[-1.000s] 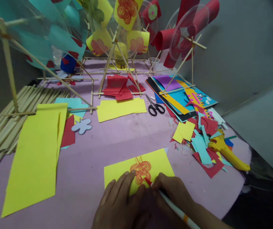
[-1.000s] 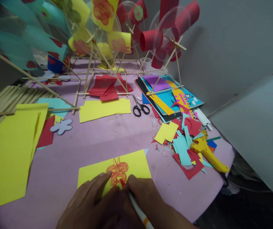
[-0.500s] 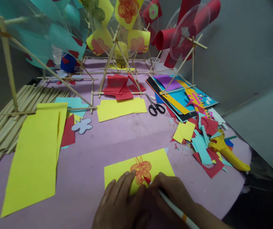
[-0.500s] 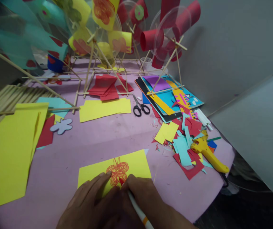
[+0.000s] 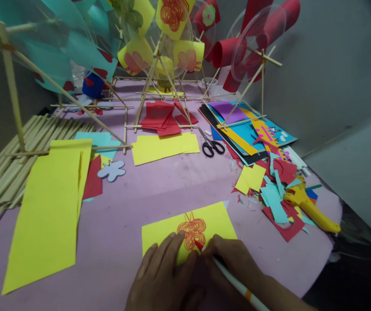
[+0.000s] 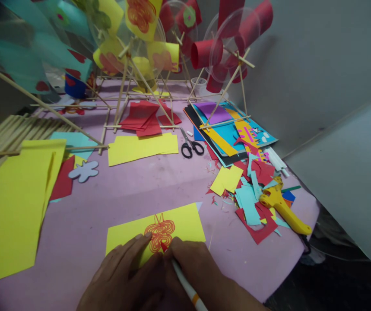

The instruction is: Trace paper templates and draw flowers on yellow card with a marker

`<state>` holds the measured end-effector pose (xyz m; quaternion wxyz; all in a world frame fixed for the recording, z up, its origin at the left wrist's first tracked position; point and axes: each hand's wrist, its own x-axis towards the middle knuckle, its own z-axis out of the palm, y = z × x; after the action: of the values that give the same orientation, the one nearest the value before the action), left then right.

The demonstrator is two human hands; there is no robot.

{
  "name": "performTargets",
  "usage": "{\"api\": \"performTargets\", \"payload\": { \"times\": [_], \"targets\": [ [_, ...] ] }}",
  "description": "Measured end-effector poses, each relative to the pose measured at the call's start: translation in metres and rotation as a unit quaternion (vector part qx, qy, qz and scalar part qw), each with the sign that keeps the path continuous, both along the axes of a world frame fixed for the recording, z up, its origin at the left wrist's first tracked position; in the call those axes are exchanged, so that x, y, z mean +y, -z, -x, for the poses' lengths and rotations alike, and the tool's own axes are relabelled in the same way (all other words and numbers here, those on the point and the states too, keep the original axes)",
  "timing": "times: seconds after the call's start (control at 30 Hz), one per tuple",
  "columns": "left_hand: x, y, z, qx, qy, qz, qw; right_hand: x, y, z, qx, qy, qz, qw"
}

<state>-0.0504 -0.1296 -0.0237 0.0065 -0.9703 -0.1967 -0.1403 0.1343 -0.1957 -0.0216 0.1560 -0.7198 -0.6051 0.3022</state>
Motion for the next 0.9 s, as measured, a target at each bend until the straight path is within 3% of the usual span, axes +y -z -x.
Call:
{"api": "performTargets", "payload": {
  "times": [0.3,0.53,0.73,0.9],
  "targets": [
    [-0.004,-0.003,-0.001,0.003,-0.024,0.042,0.999,0.0,-0.004,-0.002,-0.007,-0.017,0.032,0.999],
    [-0.002,-0.002,0.0,-0.029,-0.014,0.03,0.999,0.002,-0.018,-0.006,0.054,0.031,0.071,0.996],
    [-0.006,-0.005,-0.002,-0.024,-0.034,0.066,0.997,-0.002,-0.004,-0.003,0.027,0.03,0.013,0.999],
    [-0.002,-0.001,-0.001,-0.025,-0.013,0.008,1.0,-0.004,0.004,-0.003,0.017,0.035,0.009,0.999]
  ]
}}
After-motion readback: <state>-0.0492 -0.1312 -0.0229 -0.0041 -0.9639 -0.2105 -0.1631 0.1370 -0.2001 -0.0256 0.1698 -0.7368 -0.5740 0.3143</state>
